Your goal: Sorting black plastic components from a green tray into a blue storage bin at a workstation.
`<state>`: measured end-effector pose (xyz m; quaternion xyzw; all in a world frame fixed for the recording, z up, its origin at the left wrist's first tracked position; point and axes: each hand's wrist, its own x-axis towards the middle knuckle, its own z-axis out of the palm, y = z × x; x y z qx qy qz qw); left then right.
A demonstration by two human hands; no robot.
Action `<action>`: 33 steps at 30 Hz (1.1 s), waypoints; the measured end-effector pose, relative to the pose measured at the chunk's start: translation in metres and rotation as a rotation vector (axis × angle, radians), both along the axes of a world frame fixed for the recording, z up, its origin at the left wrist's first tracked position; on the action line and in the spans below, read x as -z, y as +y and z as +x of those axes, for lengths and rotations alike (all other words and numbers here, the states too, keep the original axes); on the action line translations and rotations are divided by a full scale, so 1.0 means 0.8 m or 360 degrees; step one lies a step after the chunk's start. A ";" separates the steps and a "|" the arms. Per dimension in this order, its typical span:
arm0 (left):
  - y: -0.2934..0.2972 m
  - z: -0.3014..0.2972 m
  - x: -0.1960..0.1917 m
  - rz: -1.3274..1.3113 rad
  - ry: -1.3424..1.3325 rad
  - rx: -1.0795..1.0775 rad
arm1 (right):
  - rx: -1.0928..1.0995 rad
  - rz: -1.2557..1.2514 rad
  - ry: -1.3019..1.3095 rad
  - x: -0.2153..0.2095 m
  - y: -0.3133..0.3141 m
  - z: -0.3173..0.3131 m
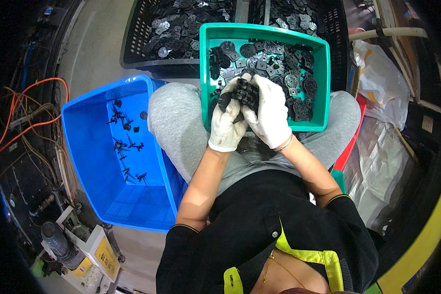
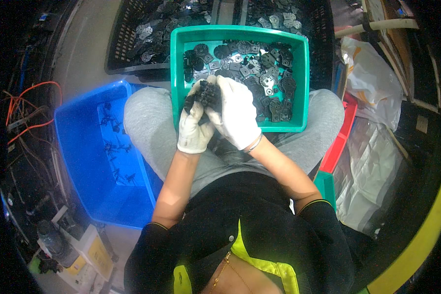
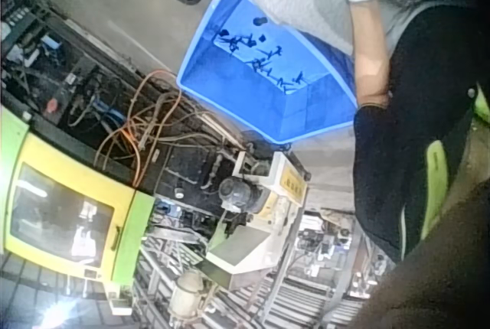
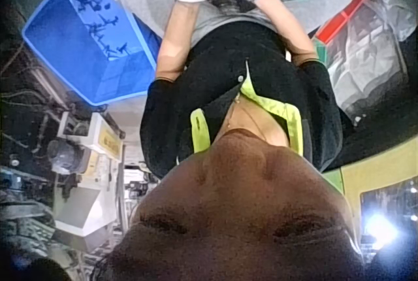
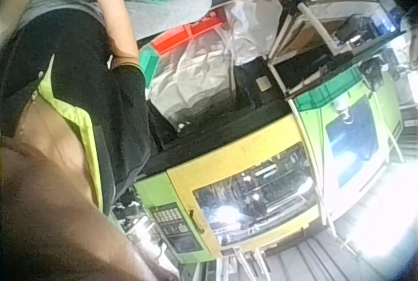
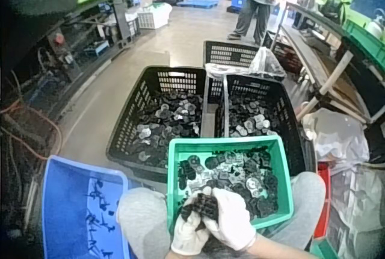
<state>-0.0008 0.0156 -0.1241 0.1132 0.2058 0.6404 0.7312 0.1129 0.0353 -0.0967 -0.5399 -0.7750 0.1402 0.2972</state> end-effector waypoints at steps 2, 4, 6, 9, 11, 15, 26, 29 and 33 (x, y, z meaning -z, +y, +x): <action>0.000 0.000 0.000 0.0018 -0.0001 0.0008 | 0.0009 0.0009 -0.0016 -0.004 0.000 -0.001; 0.000 0.001 0.001 0.0017 -0.0038 -0.0022 | 0.0004 -0.0008 -0.0010 -0.005 0.000 0.000; 0.000 0.001 0.003 0.0028 -0.0041 -0.0018 | 0.0001 -0.0024 -0.0004 -0.004 -0.001 0.000; 0.000 0.001 0.004 0.0018 -0.0031 -0.0032 | 0.0020 -0.0032 -0.0052 -0.001 -0.003 -0.001; -0.001 0.002 0.003 0.0004 -0.0022 -0.0043 | 0.0027 -0.0048 -0.0040 -0.004 -0.005 -0.002; -0.001 0.002 0.003 -0.0056 -0.0045 -0.0039 | 0.0029 -0.0058 -0.0026 -0.003 -0.007 -0.002; -0.002 -0.001 -0.002 -0.0254 0.0006 0.0018 | 0.0023 -0.0052 0.0000 0.002 -0.001 0.002; -0.002 -0.003 -0.014 -0.0331 0.0044 0.0026 | -0.0077 -0.0264 0.0106 -0.007 -0.002 0.003; -0.007 0.004 -0.042 -0.0525 0.0070 -0.0061 | -0.0062 -0.0448 0.0026 -0.026 -0.003 0.002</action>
